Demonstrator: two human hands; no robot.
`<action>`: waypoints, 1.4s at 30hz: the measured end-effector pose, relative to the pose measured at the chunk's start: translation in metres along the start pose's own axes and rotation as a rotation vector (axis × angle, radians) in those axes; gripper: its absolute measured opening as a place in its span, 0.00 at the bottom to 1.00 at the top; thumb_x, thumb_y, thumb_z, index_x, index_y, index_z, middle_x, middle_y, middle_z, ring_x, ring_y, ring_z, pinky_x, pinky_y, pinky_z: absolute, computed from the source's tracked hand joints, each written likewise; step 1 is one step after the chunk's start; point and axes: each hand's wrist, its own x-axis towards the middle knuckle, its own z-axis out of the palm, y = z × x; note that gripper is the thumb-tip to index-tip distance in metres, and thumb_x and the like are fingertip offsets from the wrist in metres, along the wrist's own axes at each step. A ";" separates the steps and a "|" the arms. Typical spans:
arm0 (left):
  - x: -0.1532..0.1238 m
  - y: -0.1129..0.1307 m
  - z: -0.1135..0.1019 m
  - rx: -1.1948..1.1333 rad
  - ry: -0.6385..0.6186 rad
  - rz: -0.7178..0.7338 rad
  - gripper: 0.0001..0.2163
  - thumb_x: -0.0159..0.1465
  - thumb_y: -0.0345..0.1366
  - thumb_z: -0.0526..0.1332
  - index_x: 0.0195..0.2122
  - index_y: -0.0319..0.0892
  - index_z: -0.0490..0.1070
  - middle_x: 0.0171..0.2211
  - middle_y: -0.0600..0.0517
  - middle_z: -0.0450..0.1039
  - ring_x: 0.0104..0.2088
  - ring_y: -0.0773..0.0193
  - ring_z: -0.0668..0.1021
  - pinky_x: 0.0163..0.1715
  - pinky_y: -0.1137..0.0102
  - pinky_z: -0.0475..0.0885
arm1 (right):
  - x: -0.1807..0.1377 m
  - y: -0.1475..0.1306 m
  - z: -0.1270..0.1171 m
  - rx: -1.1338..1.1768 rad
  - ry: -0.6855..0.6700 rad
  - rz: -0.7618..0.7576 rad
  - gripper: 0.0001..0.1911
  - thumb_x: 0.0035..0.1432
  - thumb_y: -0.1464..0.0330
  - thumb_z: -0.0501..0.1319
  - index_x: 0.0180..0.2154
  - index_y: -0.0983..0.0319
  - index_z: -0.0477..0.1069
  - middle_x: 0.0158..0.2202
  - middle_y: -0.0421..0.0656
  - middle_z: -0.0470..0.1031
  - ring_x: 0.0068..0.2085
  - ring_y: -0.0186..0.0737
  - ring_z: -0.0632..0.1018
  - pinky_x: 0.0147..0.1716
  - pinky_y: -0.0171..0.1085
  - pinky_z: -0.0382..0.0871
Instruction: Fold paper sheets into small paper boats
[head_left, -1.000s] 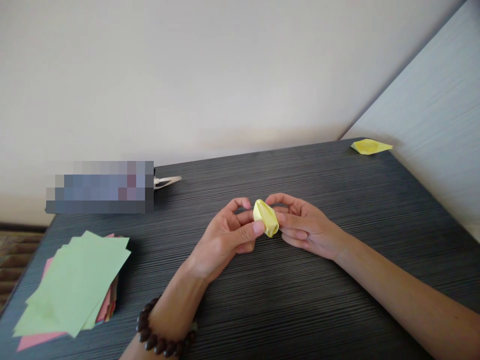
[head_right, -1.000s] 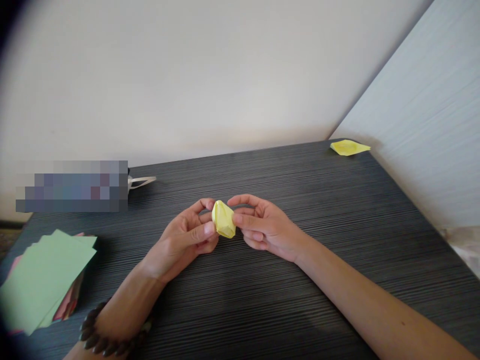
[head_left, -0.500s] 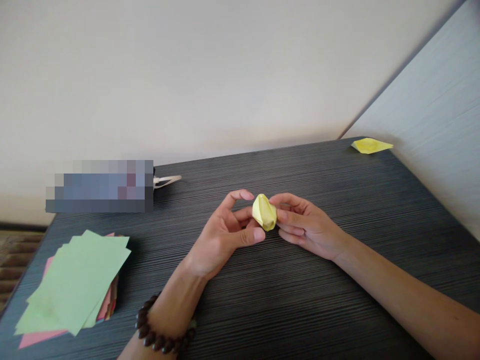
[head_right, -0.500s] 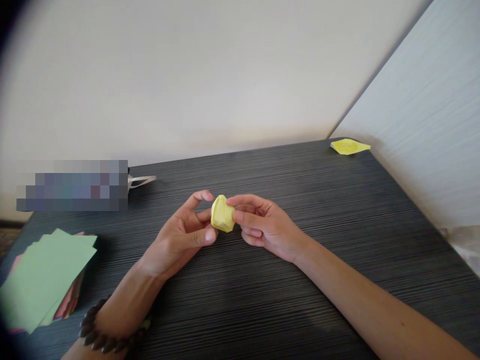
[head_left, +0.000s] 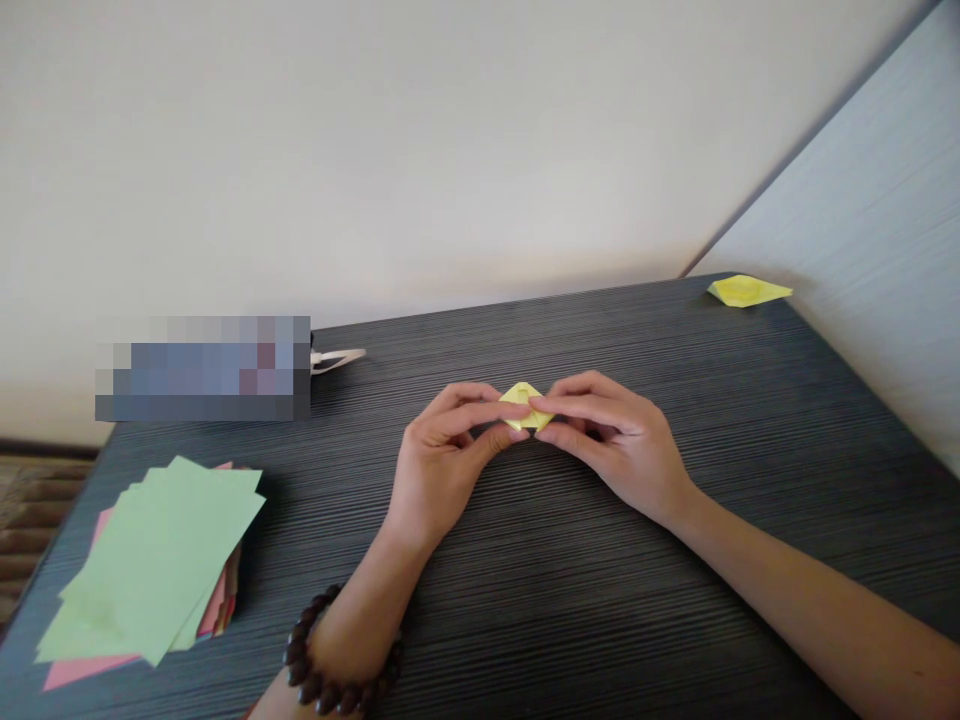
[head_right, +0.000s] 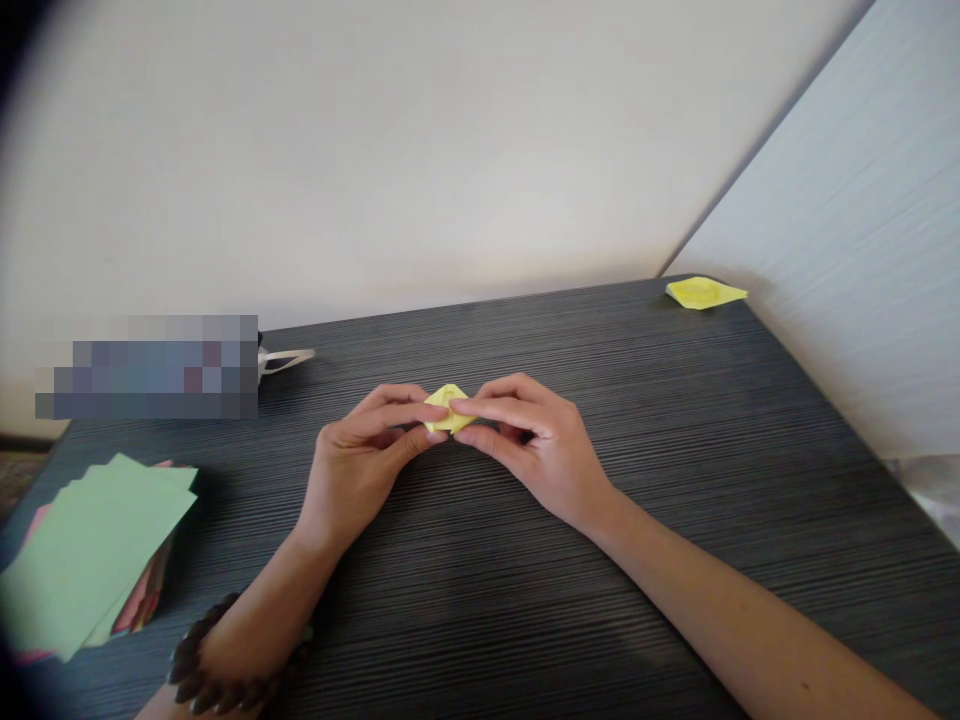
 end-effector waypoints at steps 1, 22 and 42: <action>0.000 0.000 0.000 0.022 0.015 0.007 0.05 0.53 0.35 0.69 0.33 0.48 0.80 0.45 0.50 0.70 0.37 0.64 0.71 0.25 0.75 0.66 | 0.000 -0.001 0.000 -0.062 0.026 -0.030 0.10 0.55 0.64 0.64 0.41 0.52 0.77 0.42 0.42 0.72 0.29 0.32 0.70 0.28 0.35 0.66; 0.001 0.006 0.006 -0.256 -0.188 -0.342 0.14 0.52 0.31 0.69 0.36 0.38 0.66 0.26 0.54 0.76 0.24 0.69 0.77 0.27 0.74 0.74 | -0.002 -0.006 0.003 0.076 -0.102 0.237 0.08 0.57 0.62 0.61 0.35 0.59 0.75 0.31 0.40 0.78 0.30 0.34 0.75 0.28 0.33 0.67; -0.004 0.008 0.004 0.041 -0.342 -0.242 0.11 0.57 0.36 0.65 0.40 0.41 0.70 0.33 0.53 0.76 0.31 0.67 0.78 0.32 0.74 0.74 | -0.001 -0.005 -0.001 -0.132 -0.058 0.087 0.07 0.59 0.65 0.59 0.33 0.60 0.74 0.29 0.39 0.76 0.29 0.32 0.73 0.29 0.33 0.64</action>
